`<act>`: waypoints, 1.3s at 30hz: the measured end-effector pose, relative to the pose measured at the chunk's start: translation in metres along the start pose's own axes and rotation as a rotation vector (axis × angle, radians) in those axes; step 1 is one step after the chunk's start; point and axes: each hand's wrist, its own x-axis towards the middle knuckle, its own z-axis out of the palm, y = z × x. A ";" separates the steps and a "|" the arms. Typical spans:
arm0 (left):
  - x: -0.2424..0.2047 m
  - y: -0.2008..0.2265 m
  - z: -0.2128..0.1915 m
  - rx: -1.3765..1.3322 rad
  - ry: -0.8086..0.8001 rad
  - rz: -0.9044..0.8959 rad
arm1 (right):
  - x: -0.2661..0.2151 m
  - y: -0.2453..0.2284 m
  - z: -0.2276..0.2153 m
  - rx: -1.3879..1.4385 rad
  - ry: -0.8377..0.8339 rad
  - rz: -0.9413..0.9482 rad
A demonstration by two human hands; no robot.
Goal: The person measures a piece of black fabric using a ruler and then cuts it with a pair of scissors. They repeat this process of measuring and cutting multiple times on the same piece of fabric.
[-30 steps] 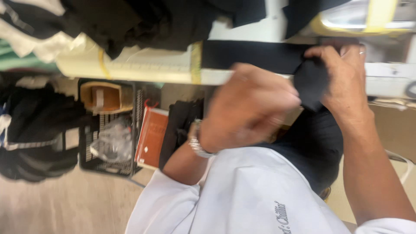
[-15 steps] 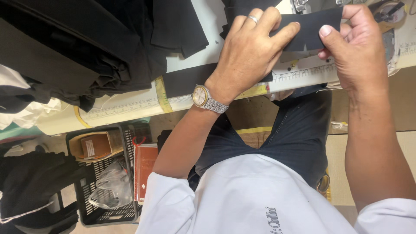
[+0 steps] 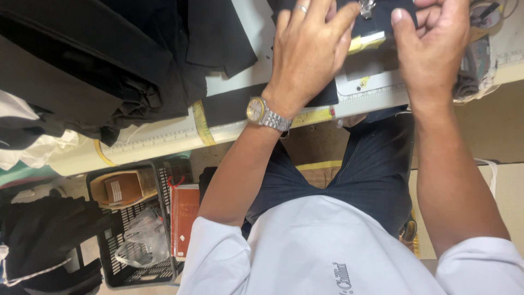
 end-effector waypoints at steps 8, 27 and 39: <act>-0.105 -0.047 -0.075 -0.213 0.045 -0.288 | -0.059 0.019 -0.021 -0.338 -0.102 -0.088; -0.193 -0.078 -0.062 0.137 0.028 -0.655 | -0.069 0.008 0.064 -0.601 -0.516 -0.267; -0.073 -0.029 -0.129 -0.489 0.304 -0.227 | -0.057 -0.016 0.003 -0.066 -0.374 -0.013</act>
